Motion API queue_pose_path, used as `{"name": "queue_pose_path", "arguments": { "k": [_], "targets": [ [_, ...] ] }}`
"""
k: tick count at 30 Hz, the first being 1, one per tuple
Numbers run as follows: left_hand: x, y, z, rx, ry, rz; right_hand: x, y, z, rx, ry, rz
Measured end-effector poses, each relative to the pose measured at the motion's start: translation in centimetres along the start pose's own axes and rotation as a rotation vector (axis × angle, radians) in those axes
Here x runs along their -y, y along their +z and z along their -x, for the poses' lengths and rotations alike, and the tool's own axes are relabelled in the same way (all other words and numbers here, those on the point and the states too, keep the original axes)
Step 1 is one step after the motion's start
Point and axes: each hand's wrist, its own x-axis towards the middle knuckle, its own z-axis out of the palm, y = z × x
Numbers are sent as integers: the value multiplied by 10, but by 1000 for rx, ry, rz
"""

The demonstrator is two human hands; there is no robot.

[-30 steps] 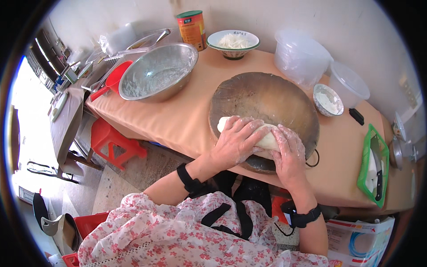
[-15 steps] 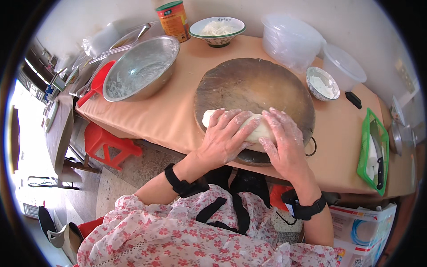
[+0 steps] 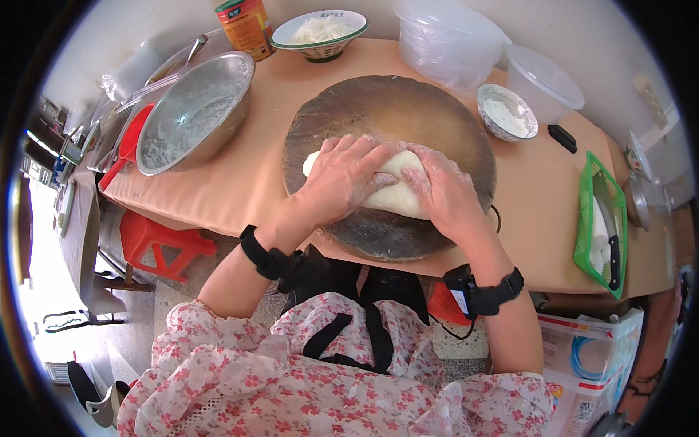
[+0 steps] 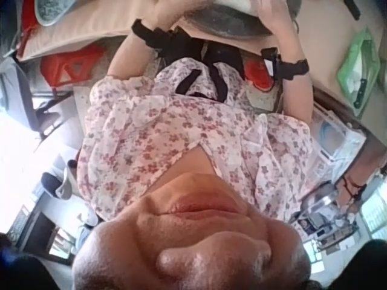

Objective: Kneading a large piece of white dough on a wooden board in a kitchen setting.

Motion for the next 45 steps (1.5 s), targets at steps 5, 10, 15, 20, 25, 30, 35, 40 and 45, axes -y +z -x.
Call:
{"name": "queue_pose_path", "arguments": {
  "k": [5,10,15,20,25,30,35,40,45],
  "targets": [
    [-4,-1,12,-60,85,-4,7,4,14,-66,-66,40],
    [-17,-5,45,-140,119,-109,17,13,42,-163,-224,226],
    [-21,9,68,-262,145,-12,26,18,69,-164,-244,336],
    [-19,15,66,-289,139,-23,18,28,71,-257,-272,351],
    [-15,19,67,-324,128,-40,15,35,67,-294,-283,355],
    [-15,20,66,-340,136,-26,11,37,65,-306,-296,345],
    [-12,25,66,-325,123,-68,7,42,63,-359,-316,363],
    [-12,26,66,-338,131,-77,9,42,64,-364,-305,364],
    [-15,21,65,-341,143,-67,6,43,65,-387,-318,355]
  ]
}}
